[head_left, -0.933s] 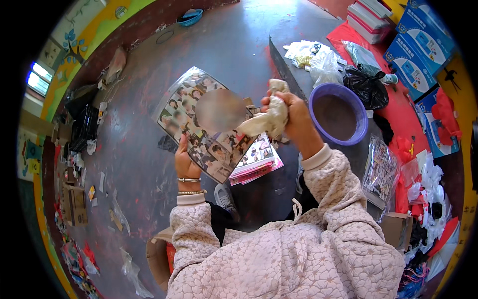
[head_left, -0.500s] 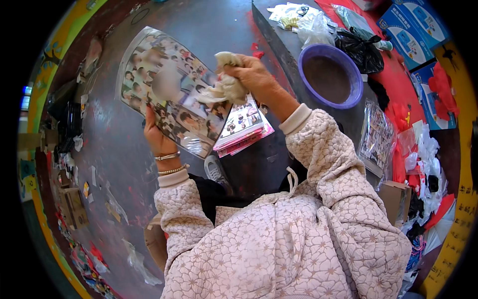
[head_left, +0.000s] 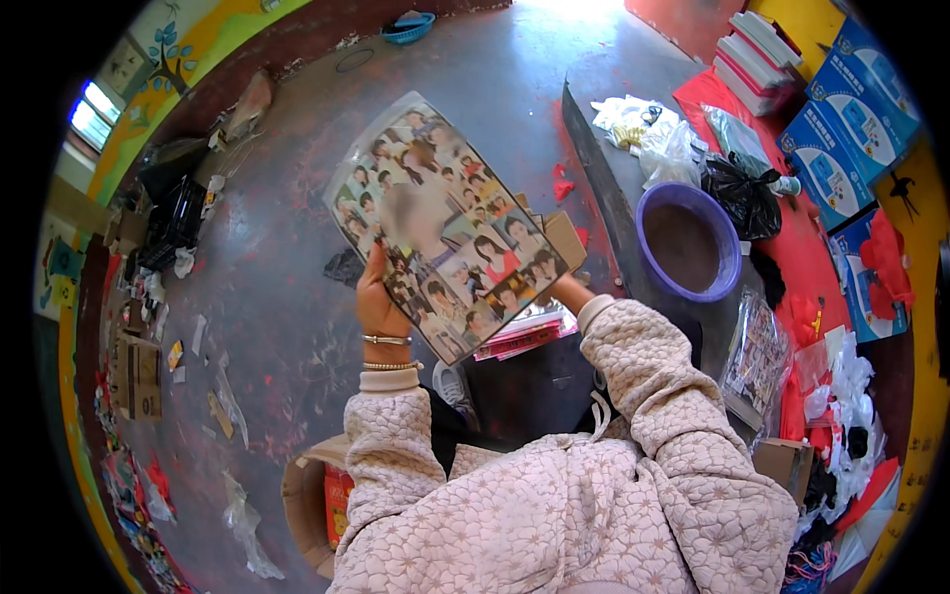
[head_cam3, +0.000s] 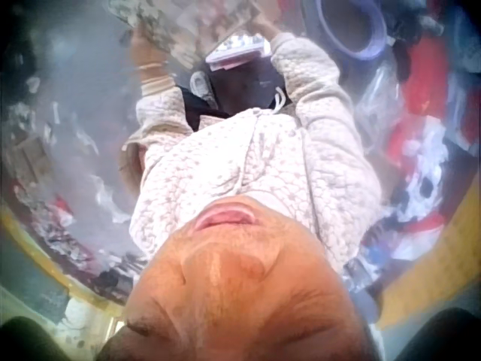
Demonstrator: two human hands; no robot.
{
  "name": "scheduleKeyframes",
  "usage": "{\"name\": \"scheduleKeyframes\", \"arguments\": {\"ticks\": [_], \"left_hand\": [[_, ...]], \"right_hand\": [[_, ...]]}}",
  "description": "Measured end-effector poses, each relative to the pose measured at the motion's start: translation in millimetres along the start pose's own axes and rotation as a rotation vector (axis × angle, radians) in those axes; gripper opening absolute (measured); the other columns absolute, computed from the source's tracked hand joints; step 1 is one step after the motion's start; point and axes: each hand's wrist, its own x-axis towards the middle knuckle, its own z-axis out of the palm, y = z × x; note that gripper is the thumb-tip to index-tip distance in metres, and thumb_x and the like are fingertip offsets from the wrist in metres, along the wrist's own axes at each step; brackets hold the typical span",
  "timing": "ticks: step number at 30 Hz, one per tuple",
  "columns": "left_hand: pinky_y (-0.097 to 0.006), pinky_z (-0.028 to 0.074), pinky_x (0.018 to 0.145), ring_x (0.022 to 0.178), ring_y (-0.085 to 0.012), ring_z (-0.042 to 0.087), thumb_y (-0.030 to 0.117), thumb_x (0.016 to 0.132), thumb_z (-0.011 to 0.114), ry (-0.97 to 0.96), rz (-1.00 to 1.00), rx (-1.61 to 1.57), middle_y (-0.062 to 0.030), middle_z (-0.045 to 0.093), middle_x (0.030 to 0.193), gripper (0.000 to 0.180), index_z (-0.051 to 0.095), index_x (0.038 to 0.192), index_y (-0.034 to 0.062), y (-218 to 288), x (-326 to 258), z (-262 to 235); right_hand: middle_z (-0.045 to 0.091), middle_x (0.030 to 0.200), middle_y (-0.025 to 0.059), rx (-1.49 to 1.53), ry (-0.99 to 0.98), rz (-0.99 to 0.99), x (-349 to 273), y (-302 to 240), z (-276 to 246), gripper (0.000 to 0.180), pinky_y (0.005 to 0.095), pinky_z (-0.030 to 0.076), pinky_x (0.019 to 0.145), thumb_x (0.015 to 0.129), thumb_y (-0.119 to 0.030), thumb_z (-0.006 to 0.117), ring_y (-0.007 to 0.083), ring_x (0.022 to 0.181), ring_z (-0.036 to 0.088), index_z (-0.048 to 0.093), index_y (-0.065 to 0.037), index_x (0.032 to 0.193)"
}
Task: The person sits on the floor and wipes the surfaces of several photo cards with a white cloth. They handle the cards one at a time, turning them over to clean both sides, then place them into a stack.
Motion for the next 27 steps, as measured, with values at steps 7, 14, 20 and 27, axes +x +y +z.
{"name": "scheduleKeyframes", "arguments": {"ticks": [7,14,20,27], "left_hand": [[-0.041,0.049,0.079,0.093,-0.0271,0.058,0.021,0.091,0.04,-0.007,-0.067,-0.013,-0.0132,0.058,0.106,0.031,0.049,0.112,0.0005,-7.6,0.0,3.4],[-0.04,0.047,0.083,0.099,-0.0259,0.055,0.021,0.091,0.04,-0.023,-0.084,0.025,-0.0129,0.055,0.111,0.033,0.046,0.117,0.0007,-9.5,-3.2,8.0],[-0.041,0.045,0.085,0.099,-0.0264,0.055,0.022,0.091,0.041,-0.105,-0.169,0.035,-0.013,0.054,0.113,0.034,0.046,0.117,0.0004,-11.1,-1.2,16.0],[-0.041,0.046,0.085,0.099,-0.0258,0.055,0.025,0.092,0.038,-0.167,-0.394,0.123,-0.0134,0.053,0.115,0.037,0.043,0.119,0.001,-26.2,0.6,9.1]], "right_hand": [[0.062,0.085,0.0144,-0.09,-0.076,0.09,-7.8,29.0,14.2,0.038,0.0346,0.045,0.067,0.078,-0.039,0.054,0.0239,0.076,0.059,0.061,-0.003,0.089],[0.062,0.09,0.0131,-0.028,-0.034,0.164,13.0,39.1,6.0,0.045,0.0318,0.045,0.069,0.08,-0.044,0.05,0.0219,0.08,0.058,0.06,-0.001,0.092],[0.06,0.098,0.0113,1.329,-0.458,0.165,-11.2,-56.0,-77.2,0.05,0.0286,0.045,0.073,0.084,-0.046,0.046,0.0172,0.084,0.057,0.056,0.0,0.102],[0.06,0.092,0.0066,0.828,-0.293,-0.043,-71.1,-93.4,-107.0,0.03,0.0254,0.045,0.068,0.08,-0.022,0.058,0.0122,0.079,0.057,0.055,-0.002,0.102]]}}
